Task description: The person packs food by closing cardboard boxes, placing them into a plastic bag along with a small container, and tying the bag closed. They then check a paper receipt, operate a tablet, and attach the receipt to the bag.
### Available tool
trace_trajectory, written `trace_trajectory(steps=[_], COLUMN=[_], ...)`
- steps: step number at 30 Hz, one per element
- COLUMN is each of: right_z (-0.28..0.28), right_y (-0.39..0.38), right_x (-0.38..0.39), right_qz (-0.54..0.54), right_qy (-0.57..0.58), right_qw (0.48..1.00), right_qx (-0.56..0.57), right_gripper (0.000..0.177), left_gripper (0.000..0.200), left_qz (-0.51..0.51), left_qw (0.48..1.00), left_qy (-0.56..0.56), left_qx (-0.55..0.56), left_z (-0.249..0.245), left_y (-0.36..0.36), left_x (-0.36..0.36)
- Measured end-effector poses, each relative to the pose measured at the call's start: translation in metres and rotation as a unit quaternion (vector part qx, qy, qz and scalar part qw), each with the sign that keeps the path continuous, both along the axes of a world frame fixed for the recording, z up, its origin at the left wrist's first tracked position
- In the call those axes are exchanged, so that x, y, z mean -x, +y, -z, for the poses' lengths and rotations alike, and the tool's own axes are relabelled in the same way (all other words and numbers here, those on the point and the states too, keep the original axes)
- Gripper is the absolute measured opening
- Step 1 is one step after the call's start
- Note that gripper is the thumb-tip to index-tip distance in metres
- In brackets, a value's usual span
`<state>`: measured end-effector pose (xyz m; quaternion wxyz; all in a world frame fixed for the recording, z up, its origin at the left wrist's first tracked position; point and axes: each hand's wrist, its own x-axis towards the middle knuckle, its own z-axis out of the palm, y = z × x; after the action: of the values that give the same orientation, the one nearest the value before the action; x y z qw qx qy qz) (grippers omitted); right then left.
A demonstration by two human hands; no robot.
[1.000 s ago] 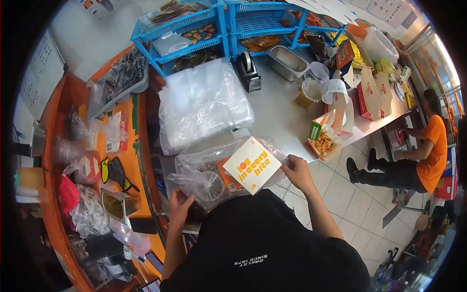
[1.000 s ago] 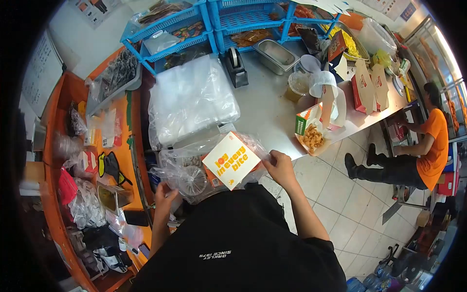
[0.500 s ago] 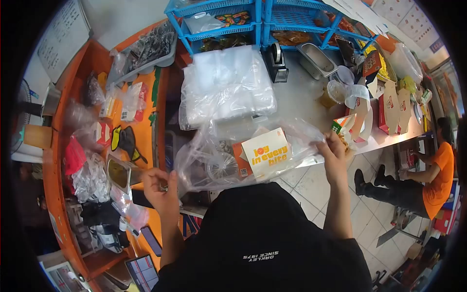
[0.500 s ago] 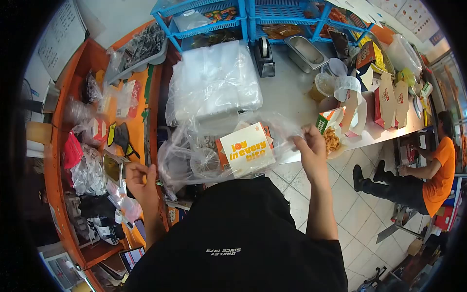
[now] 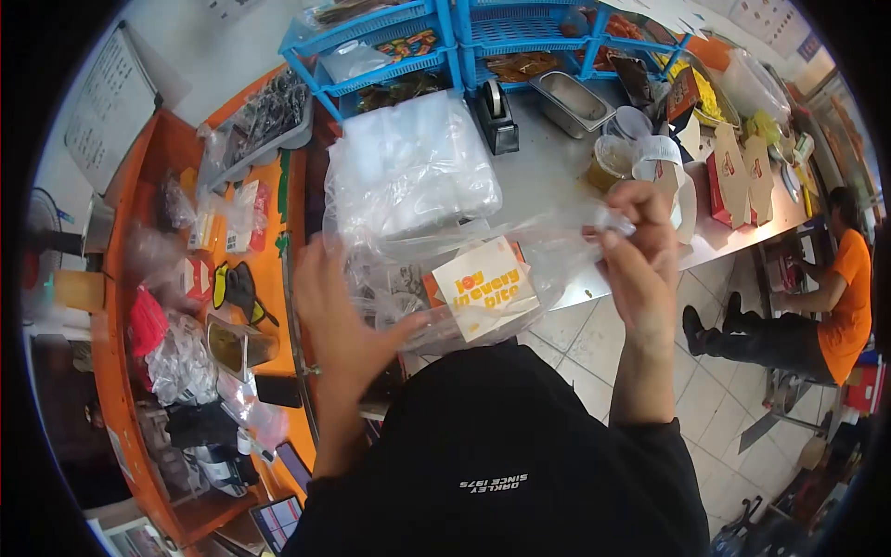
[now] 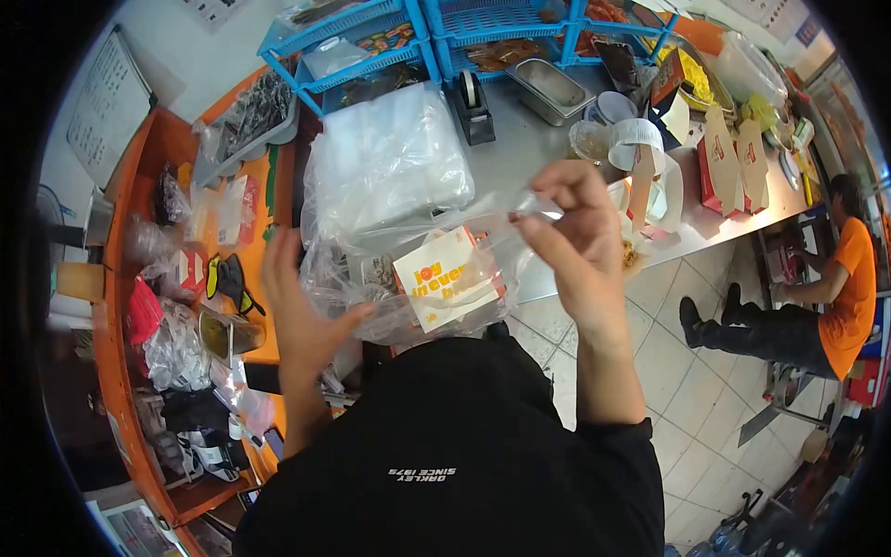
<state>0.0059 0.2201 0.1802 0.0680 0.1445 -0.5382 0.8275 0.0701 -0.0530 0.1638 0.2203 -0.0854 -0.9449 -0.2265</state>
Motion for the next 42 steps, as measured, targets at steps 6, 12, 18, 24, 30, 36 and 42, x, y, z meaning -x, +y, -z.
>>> trace_trajectory(steps=[6, 12, 18, 24, 30, 36, 42], right_z=[-0.004, -0.037, -0.040, -0.056, -0.087, -0.089, 0.082], right_y=[-0.010, -0.028, -0.031, -0.037, -0.066, -0.110, -0.015], right_x=[0.015, 0.030, 0.043, 0.036, 0.034, 0.051, 0.161], right_qz=[-0.074, -0.152, -0.167, -0.155, -0.222, -0.317, -0.073], right_qy=[-0.028, -0.005, 0.001, -0.004, 0.009, 0.077, 0.005], right_qw=[0.997, 0.988, 0.984, 0.988, 0.975, 0.940, 0.896], right_qx=[0.005, 0.007, -0.060, -0.015, 0.028, -0.105, -0.439], right_gripper=[0.029, 0.031, 0.030, 0.031, 0.026, 0.019, 0.019], left_gripper=[0.050, 0.019, 0.037, 0.044, 0.069, 0.056, 0.012], left_qz=[-0.106, -0.038, -0.172, 0.060, 0.126, 0.197, 0.081], left_qw=[0.853, 0.833, 0.943, 0.809, 0.777, 0.875, 0.890], left_qy=[-0.396, -0.196, -0.009, -0.328, -0.041, -0.036, 0.026], left_qx=[-0.322, -0.517, -0.285, -0.484, -0.615, -0.441, -0.448], left_z=[0.038, 0.027, 0.032, 0.049, -0.062, -0.045, -0.053], left_y=[-0.115, -0.141, -0.102, -0.132, -0.085, 0.027, -0.003], left_x=[-0.019, -0.016, 0.007, 0.022, 0.019, 0.049, 0.041])
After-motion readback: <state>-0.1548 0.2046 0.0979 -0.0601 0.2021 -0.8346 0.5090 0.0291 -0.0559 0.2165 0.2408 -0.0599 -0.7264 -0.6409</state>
